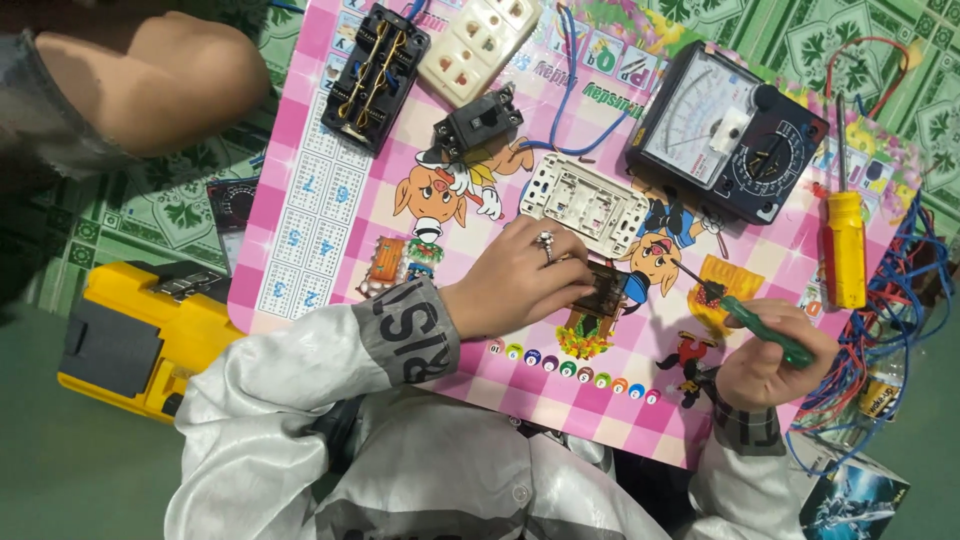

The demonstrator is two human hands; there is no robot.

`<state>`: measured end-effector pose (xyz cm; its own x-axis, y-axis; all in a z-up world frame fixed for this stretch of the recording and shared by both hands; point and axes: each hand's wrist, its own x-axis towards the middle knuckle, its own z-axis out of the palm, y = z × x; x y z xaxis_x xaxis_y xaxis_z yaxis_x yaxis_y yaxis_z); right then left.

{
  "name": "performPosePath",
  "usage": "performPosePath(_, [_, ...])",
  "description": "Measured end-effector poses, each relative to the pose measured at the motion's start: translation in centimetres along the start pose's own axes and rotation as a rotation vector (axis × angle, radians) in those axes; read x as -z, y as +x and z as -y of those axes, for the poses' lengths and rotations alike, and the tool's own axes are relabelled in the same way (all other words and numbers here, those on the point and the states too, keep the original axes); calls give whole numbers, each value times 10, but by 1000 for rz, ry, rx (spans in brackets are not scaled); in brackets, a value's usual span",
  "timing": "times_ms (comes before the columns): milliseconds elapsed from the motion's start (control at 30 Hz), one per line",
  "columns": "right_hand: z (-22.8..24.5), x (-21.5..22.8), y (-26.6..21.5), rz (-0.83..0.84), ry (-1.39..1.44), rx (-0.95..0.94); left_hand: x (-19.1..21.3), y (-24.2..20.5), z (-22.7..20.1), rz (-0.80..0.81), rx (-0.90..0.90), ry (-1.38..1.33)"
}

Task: The person disassembles a white electrical switch using a green screwdriver, removing the internal mechanism and screws. They then reassemble the switch by placing the mechanism back into the housing and securing it with the screwdriver.

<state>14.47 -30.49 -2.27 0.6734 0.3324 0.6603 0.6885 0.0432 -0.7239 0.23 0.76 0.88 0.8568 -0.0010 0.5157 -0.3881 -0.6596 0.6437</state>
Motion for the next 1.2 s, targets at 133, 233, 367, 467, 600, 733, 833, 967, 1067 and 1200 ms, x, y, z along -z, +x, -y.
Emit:
performPosePath(133, [2,-3,3,12,0,-1,2,3,2,-49,-35,-5])
performPosePath(233, [2,-7,5,39,15,24,1,2,6,-82,30,18])
performPosePath(367, [2,-11,10,49,9,67,11,2,13,-190,138,-119])
performPosePath(467, [7,-11,14,42,9,84,17,5,24,-238,165,-139])
performPosePath(600, [8,-11,18,67,28,78,35,23,19,-191,178,49])
performPosePath(733, [0,-4,11,6,46,126,16,17,25,-107,87,139])
performPosePath(833, [0,-2,10,32,11,104,10,10,22,36,-16,145])
performPosePath(967, [2,-6,16,110,8,71,10,6,11,301,31,284])
performPosePath(1067, [19,-17,38,264,-106,20,5,3,15,317,51,264])
performPosePath(1200, [31,-28,53,569,-404,-73,6,5,16,277,30,167])
